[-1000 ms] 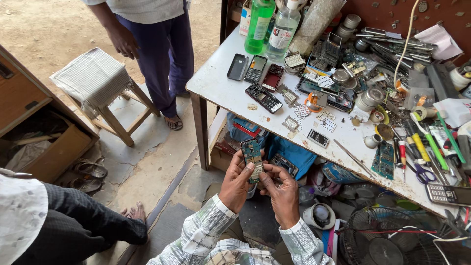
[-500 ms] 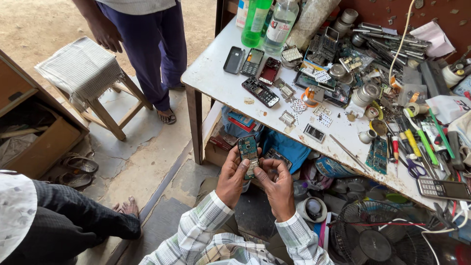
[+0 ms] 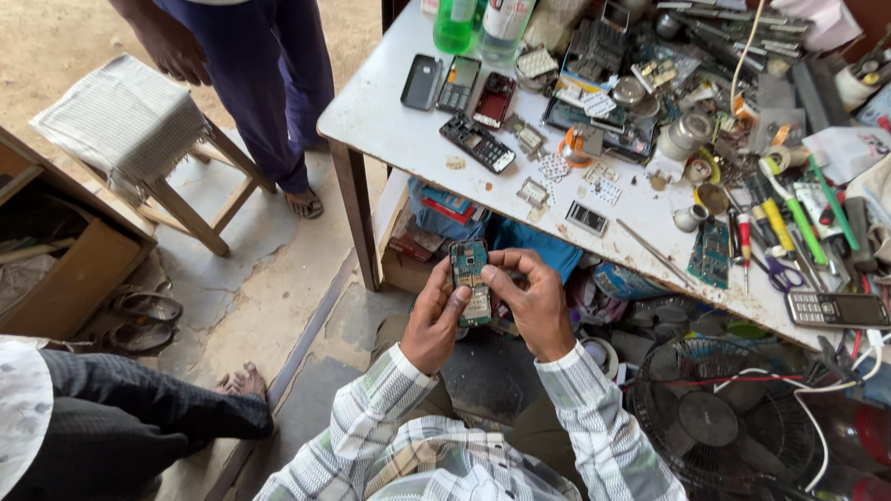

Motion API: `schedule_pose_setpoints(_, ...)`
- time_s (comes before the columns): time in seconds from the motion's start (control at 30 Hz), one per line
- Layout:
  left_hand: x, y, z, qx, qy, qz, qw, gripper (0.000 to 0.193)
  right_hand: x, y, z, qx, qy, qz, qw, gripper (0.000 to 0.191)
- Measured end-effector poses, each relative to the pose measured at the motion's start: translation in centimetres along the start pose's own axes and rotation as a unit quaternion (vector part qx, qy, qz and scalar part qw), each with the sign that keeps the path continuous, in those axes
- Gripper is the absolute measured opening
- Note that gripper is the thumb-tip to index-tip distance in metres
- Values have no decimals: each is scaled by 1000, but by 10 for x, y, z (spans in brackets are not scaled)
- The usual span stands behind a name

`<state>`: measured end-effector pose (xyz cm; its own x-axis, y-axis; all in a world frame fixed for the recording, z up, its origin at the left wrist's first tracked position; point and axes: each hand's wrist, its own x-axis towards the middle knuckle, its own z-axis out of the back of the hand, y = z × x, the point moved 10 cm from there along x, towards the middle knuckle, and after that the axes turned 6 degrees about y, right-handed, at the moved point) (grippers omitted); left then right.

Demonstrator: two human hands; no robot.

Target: The person sits on the floor and works on a small circuit board, using a hot air gun to heat a component, then applying flux with a brush. They inspect the board, place a metal shield over a section, and continue adjusting components with tweezers and a screwdriver.

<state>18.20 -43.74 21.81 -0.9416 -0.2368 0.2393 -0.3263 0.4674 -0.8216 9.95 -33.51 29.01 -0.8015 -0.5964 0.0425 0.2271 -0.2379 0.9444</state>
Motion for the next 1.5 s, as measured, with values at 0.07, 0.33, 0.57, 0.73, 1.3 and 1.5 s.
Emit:
schedule_pose_setpoints(0.07, 3, 0, 1, 24, 1, -21, 999, 50, 4, -11, 2, -4, -5, -17, 1000, 26)
schedule_pose_setpoints(0.33, 15, 10, -3, -18, 55, 5, 998, 66, 19, -40, -1, 85, 19, -51, 995, 28)
schedule_pose_setpoints(0.57, 18, 16, -15, -52, 99, 38, 993, 68, 29, 3, 3, 88, 98, 28, 991, 34)
schedule_pose_setpoints(0.73, 13, 24, -16, -22, 96, 45, 994, 70, 34, -10, 8, -52, 100, -21, 993, 23)
schedule_pose_setpoints(1.3, 14, 21, -13, 11, 172, 106, 979, 90, 29, 18, 4, -246, 133, 104, 955, 25)
schedule_pose_setpoints(1.5, 22, -8, 4, 4, 138, 100, 985, 91, 32, -14, 21, -118, 94, 44, 988, 25)
